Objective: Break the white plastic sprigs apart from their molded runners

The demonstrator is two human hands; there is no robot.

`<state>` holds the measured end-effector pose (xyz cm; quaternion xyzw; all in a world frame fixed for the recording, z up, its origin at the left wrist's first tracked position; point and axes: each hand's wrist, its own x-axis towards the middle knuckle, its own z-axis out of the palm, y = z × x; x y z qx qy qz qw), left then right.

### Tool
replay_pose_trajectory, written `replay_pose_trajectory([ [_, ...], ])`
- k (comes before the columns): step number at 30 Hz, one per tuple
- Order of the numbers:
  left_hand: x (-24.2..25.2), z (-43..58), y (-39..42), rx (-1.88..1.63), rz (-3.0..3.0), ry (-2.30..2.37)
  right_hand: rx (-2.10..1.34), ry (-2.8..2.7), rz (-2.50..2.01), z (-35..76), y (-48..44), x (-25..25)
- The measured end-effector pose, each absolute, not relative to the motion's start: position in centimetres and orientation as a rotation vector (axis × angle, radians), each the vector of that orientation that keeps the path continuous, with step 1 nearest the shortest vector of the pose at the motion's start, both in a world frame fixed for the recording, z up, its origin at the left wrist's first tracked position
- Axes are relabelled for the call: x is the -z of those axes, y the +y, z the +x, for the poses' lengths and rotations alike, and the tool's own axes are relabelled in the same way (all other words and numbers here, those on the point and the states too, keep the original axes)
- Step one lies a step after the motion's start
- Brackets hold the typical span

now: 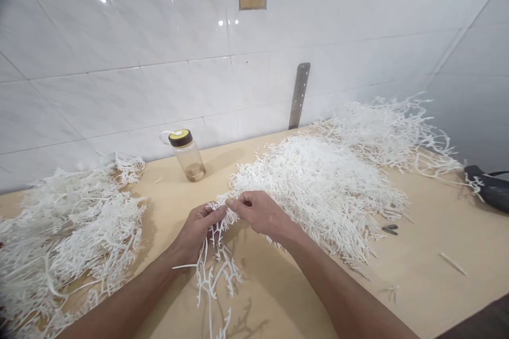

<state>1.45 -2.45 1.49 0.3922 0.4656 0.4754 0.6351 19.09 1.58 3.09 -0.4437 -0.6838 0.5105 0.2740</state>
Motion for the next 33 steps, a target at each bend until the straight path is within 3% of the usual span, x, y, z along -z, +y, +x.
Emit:
replay_pose_trajectory([
  [5,-1.3,1.4,-2.3,-1.122,0.914,1.091,-1.531,-1.749,-1.111,19.3,1.6,-2.9],
  [16,-1.3,1.5,-2.4,-1.127,0.858,1.079,-1.509,-1.767,-1.093,19.5,1.3,-3.2],
  [33,-1.7,1.6,-2.4,-1.096,0.910,1.099,-0.722,-2.117,-1.215,18.1,0.4,-2.7],
])
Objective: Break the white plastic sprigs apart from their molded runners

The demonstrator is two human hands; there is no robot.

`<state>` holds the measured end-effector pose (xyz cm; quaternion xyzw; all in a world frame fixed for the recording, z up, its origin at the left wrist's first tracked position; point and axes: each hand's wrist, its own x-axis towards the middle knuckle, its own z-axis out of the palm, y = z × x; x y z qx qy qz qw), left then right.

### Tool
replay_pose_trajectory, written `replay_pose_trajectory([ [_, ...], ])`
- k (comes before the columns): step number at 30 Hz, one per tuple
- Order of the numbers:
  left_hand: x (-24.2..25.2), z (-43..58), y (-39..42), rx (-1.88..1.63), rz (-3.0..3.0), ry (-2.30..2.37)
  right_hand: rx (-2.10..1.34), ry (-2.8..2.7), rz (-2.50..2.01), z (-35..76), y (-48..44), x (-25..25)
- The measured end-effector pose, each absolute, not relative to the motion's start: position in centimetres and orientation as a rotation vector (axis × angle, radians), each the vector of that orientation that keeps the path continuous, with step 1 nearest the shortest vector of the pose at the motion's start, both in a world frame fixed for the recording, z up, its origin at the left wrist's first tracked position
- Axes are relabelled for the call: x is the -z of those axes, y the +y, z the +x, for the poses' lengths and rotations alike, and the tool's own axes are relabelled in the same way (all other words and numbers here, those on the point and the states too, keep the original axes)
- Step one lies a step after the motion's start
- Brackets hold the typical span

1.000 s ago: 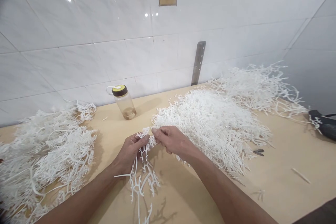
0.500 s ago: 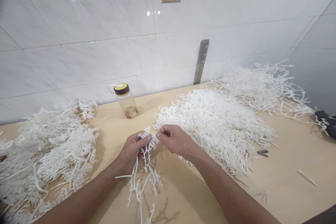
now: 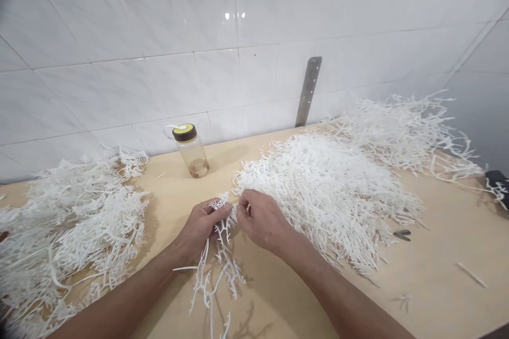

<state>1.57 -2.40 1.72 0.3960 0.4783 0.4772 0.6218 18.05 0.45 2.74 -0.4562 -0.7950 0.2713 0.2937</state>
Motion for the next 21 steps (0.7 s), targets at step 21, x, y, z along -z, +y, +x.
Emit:
replay_pose_trajectory([
  [21,-1.5,1.4,-2.6,-0.996,0.873,0.970,-0.197,-1.848,-1.473,21.0,2.7,-3.1],
])
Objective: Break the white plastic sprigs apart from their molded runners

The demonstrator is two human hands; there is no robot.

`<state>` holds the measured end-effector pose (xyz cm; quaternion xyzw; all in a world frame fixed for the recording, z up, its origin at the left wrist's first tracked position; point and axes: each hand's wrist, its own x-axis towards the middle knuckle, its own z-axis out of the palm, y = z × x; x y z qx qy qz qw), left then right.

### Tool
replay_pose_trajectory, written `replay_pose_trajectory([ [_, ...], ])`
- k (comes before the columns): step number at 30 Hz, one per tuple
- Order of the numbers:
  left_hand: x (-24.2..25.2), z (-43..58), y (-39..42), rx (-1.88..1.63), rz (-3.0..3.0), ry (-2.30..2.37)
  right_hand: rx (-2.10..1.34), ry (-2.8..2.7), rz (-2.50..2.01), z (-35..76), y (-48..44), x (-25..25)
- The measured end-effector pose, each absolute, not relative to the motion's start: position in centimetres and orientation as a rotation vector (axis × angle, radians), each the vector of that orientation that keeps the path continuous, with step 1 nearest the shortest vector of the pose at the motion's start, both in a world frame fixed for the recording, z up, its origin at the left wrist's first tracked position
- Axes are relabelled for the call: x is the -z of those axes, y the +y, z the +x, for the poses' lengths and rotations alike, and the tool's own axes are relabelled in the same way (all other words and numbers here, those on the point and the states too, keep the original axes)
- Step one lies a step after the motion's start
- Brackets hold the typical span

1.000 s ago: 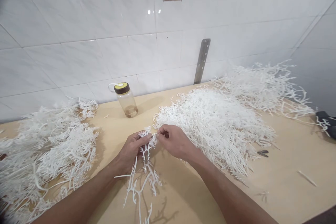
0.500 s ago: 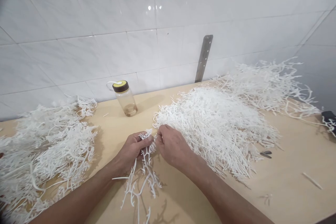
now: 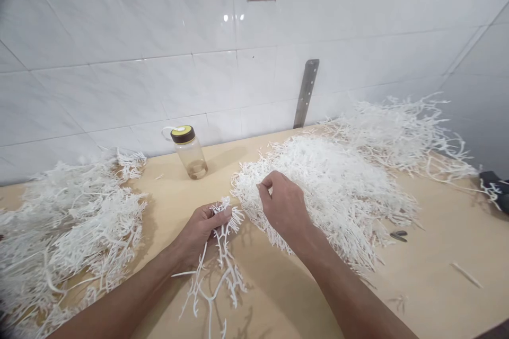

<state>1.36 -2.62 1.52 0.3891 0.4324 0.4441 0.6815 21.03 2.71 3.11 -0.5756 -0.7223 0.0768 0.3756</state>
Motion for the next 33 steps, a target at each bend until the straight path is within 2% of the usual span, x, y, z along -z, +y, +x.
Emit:
replay_pose_trajectory([
  [3,-1.3,1.5,-2.4,-1.047,0.826,0.983,-0.260,-1.851,-1.378,20.5,2.0,-3.3],
  [8,-0.5,1.5,-2.0,-1.106,0.790,1.021,-0.561,-1.963,-1.172,18.9,0.6,-3.5],
  [23,-0.8,1.8,-2.2,-1.132,0.854,1.057,-0.860,-1.906,-1.311,18.0,0.4,-3.0],
  [33,-1.1,2.1,-2.3,-1.097,0.834,1.066,-0.487,-2.056,-1.251,17.3,-0.1,-2.0],
])
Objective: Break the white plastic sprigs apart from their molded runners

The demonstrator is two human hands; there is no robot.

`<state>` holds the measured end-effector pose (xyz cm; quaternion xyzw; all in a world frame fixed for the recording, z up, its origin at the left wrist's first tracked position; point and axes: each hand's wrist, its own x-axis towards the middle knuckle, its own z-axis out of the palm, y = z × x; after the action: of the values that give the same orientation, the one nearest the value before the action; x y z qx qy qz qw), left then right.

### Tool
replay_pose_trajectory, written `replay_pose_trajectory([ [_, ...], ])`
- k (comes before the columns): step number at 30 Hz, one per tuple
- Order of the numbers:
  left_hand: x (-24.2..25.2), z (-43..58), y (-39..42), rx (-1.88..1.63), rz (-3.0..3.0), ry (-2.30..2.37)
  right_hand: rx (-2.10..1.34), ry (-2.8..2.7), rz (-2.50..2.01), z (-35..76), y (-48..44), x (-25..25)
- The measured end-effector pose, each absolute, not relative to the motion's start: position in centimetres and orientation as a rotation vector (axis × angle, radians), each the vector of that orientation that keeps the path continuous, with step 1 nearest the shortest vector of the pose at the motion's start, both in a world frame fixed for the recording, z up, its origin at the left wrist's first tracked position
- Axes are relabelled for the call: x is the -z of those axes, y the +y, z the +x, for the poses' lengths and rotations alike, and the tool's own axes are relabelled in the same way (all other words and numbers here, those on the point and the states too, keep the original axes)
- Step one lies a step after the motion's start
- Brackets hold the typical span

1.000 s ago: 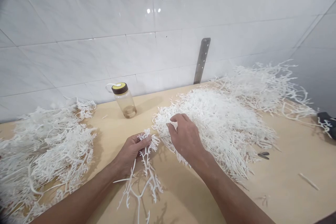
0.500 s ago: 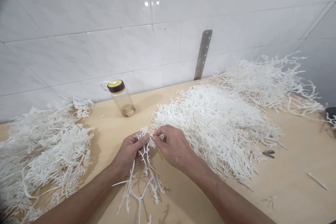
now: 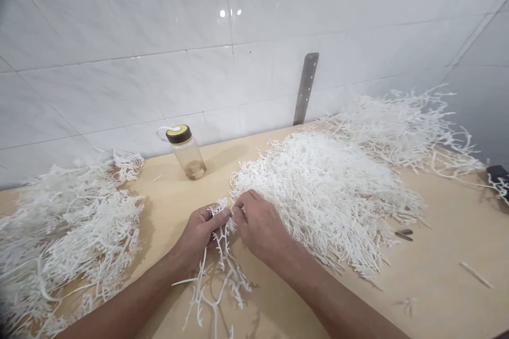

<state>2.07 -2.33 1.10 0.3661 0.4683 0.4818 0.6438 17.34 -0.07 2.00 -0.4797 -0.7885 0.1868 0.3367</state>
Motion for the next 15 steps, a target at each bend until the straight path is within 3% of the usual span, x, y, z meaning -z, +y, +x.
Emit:
replay_pose_trajectory([
  [8,-0.9,1.6,-2.5,-1.062,0.891,1.074,-0.190,-2.010,-1.476,18.6,1.5,-1.6],
  [15,-0.5,1.6,-2.1,-1.122,0.842,1.116,-0.195,-1.819,-1.395,20.9,2.5,-3.2],
])
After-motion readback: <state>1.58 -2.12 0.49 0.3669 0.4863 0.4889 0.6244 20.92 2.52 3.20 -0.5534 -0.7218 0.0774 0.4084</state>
